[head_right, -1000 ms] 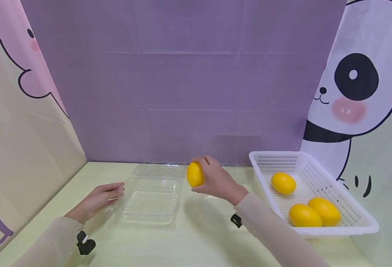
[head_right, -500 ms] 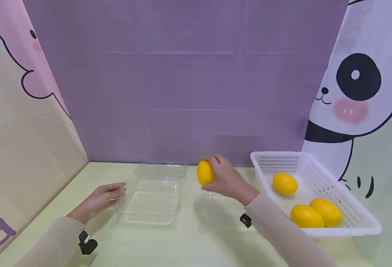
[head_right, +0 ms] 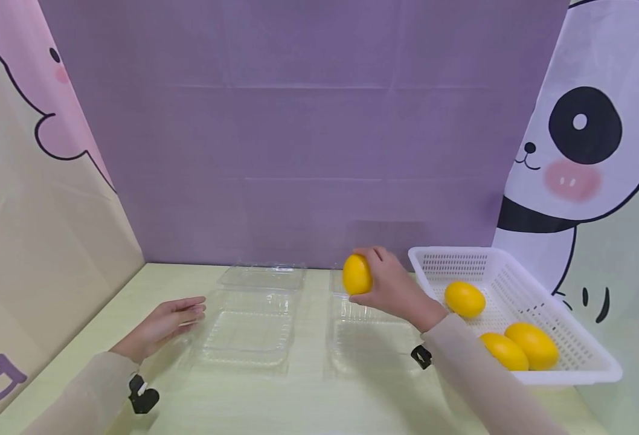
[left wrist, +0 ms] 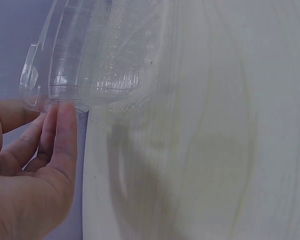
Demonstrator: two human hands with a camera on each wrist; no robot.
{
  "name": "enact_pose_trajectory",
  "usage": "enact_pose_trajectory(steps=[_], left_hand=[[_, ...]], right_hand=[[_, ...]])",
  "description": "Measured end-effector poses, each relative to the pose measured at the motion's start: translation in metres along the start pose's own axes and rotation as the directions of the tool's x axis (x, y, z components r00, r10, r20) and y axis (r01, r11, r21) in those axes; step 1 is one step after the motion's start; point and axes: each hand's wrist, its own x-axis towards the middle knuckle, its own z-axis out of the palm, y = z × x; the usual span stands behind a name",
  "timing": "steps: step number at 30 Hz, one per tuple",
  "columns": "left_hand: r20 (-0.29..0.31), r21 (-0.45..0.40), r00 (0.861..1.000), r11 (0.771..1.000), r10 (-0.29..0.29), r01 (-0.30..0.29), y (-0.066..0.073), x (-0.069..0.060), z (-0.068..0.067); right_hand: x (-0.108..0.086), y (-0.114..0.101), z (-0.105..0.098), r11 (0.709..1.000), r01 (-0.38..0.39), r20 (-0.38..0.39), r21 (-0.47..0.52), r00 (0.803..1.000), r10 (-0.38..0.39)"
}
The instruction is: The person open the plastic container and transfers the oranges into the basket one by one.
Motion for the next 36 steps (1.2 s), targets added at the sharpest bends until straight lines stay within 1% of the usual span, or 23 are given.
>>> enact_pose_trajectory(steps=[14,17,24,31,36], left_hand=[[0.008,-0.006,0.999,1.0,0.031,-0.031,-0.001,-0.001,-0.002],[0.013,-0.008,0.999,1.0,0.03,-0.029,0.0,0.0,-0.001],[0.016,-0.008,1.0,1.0,0.023,-0.023,0.0,0.0,-0.001],[0.019,-0.001,0.999,1.0,0.027,-0.027,0.0,-0.001,-0.001],[0.018,-0.007,1.0,1.0,0.024,-0.024,0.0,-0.002,0.0]], right_hand=[[-0.011,0.021,-0.021,0.998,-0.048,0.004,-0.029,0.999,0.048],[-0.013,0.024,-0.026,0.998,-0.062,0.009,-0.033,0.998,0.062],[-0.017,0.027,-0.042,0.996,-0.078,-0.005,-0.052,0.997,0.078],[-0.024,0.033,-0.055,0.988,-0.143,0.021,-0.052,0.989,0.144],[-0.029,0.038,-0.06,0.988,-0.143,0.028,-0.058,0.989,0.145]])
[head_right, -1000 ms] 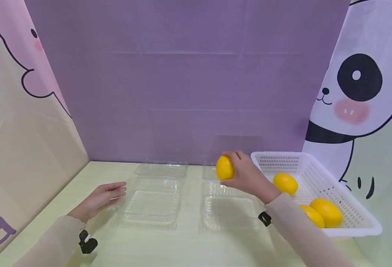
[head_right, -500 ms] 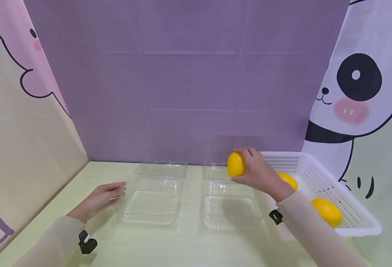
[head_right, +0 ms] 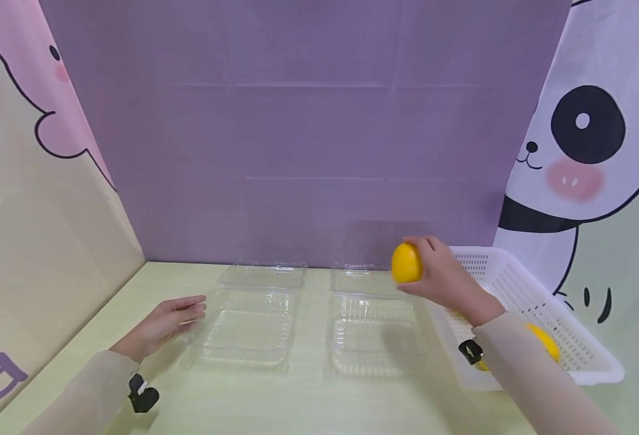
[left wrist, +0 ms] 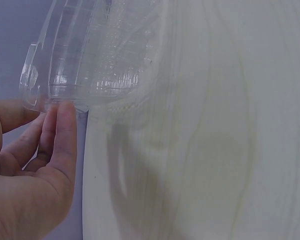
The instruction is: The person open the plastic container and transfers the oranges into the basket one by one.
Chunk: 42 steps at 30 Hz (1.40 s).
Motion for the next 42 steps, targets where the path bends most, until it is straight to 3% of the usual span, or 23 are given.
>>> enact_pose_trajectory(steps=[24,42], left_hand=[[-0.001,-0.002,1.0,1.0,0.012,-0.012,-0.003,0.001,0.0],[-0.009,0.003,1.0,1.0,0.002,-0.002,-0.004,0.003,-0.001]], right_hand=[[-0.021,0.04,-0.017,0.991,-0.13,0.039,-0.029,0.991,0.131],[-0.026,0.059,-0.015,0.981,-0.192,0.108,-0.035,0.975,0.194]])
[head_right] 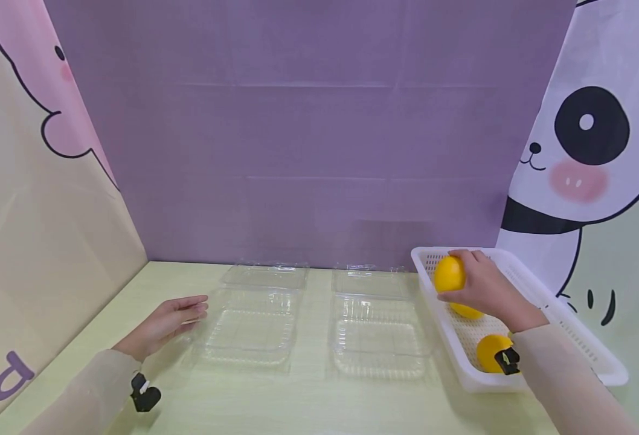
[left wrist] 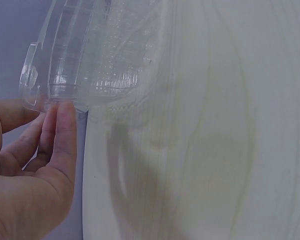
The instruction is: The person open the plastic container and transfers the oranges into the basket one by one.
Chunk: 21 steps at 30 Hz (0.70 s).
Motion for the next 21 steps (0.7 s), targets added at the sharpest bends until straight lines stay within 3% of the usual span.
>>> enact_pose_trajectory(steps=[21], left_hand=[[-0.005,-0.01,1.0,1.0,-0.015,0.015,0.002,-0.001,0.001]], right_hand=[[-0.003,0.018,0.005,0.998,-0.066,0.096,-0.003,0.993,0.066]])
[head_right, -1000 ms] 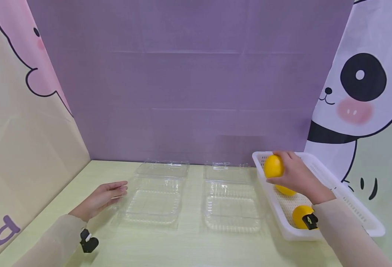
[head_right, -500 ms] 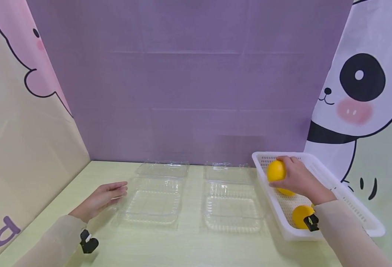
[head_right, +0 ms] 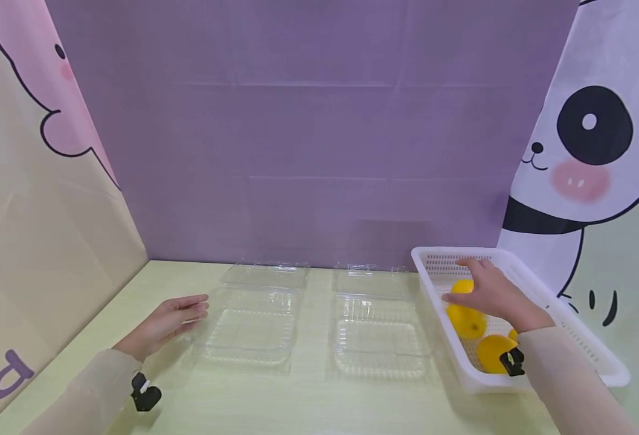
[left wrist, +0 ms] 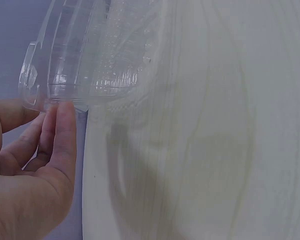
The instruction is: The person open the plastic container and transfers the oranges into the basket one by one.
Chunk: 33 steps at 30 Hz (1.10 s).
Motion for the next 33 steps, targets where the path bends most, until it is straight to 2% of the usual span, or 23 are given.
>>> enact_pose_trajectory(steps=[9,19,33], left_hand=[[-0.007,-0.005,1.0,1.0,0.0,0.0,0.001,-0.001,0.001],[-0.003,-0.005,1.0,1.0,0.007,-0.007,0.002,-0.001,0.001],[0.006,-0.01,1.0,1.0,0.005,-0.005,0.0,0.0,0.001]], right_hand=[[-0.002,-0.001,-0.001,1.0,0.008,-0.011,0.007,1.0,-0.008],[0.002,-0.005,-0.002,0.998,0.063,-0.038,0.0,0.997,-0.063],[0.004,-0.027,0.005,0.994,0.1,-0.038,0.048,0.994,-0.098]])
